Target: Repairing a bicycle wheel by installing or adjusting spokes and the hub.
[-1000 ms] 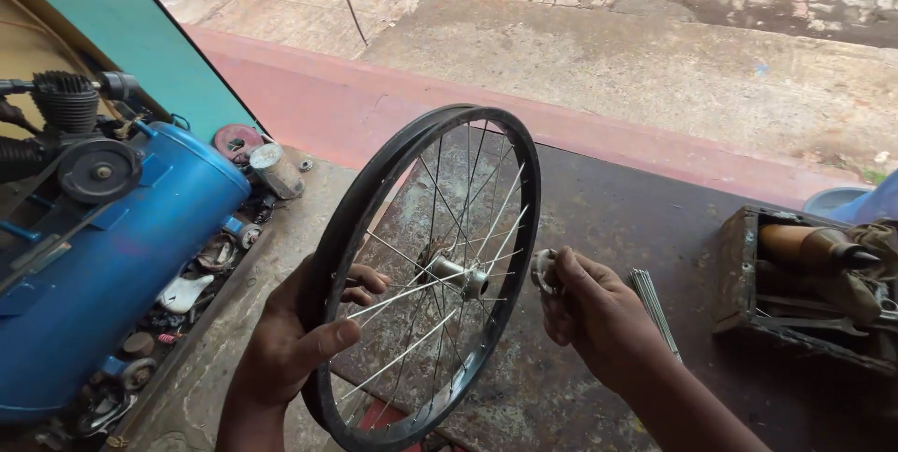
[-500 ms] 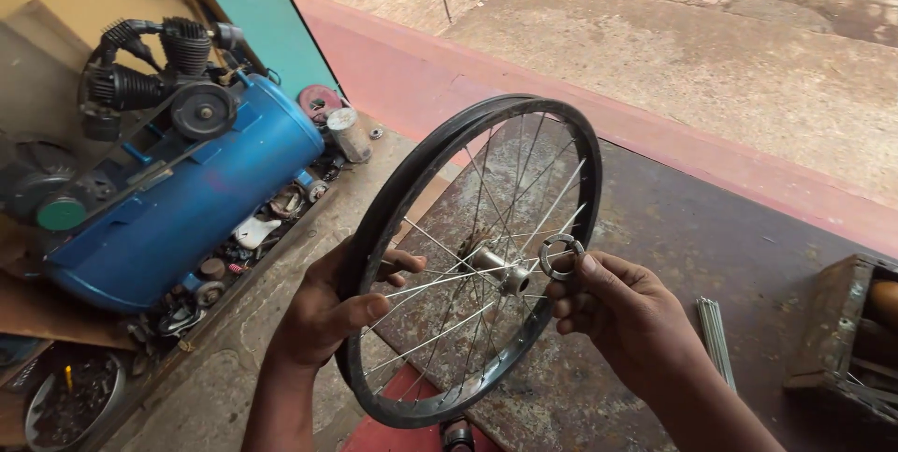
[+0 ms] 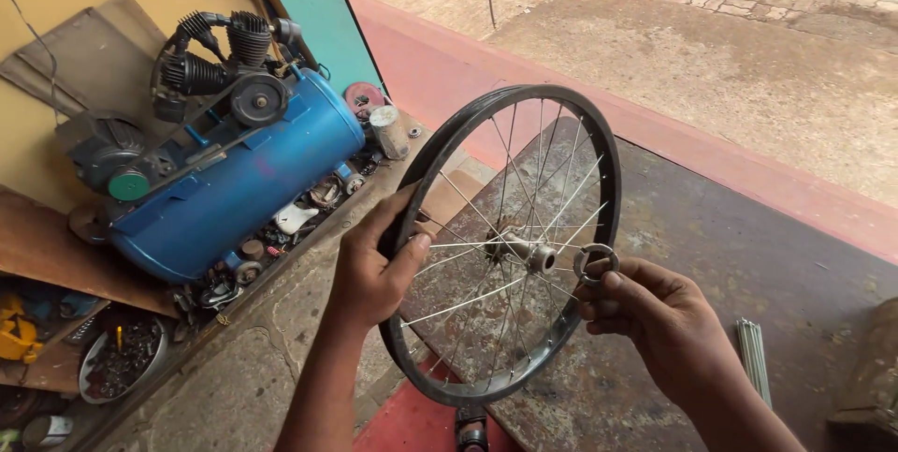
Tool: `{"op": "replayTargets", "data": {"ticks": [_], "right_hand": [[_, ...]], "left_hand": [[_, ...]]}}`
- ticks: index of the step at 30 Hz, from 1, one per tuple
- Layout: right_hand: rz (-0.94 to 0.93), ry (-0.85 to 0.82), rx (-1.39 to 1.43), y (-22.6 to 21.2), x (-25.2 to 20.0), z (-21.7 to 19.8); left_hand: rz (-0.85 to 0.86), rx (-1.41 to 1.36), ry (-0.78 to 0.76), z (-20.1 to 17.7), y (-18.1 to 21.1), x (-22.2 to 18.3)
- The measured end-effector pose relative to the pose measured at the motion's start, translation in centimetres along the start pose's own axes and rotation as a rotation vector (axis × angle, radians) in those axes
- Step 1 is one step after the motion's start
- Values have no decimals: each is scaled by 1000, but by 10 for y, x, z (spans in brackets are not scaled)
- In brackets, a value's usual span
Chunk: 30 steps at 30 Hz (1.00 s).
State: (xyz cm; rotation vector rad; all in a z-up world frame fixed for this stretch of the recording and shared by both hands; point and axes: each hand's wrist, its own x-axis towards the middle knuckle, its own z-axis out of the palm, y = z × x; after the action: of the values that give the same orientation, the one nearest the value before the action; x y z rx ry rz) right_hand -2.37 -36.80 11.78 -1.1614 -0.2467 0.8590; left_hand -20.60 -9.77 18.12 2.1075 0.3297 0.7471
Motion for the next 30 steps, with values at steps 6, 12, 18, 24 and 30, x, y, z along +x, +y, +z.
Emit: {"op": "replayTargets", "data": {"ticks": [6,12,18,24,30], "right_hand": [[41,7,-67,-5,-7,2],[45,-18,-65,-15,-15,10],[8,-55,-31,-14,-16,7],[-6,-79,-19,-17,-17,9],[-42,-97,24,-15,-17,9]], "left_hand": [[39,-137,24,3,-6,-4],[38,-151,-20,2,4,-3],[116,-112,-39,3,8,-3],[87,-118,-38,3,7,-4],[-3,-85,-47,2,9,-5]]}}
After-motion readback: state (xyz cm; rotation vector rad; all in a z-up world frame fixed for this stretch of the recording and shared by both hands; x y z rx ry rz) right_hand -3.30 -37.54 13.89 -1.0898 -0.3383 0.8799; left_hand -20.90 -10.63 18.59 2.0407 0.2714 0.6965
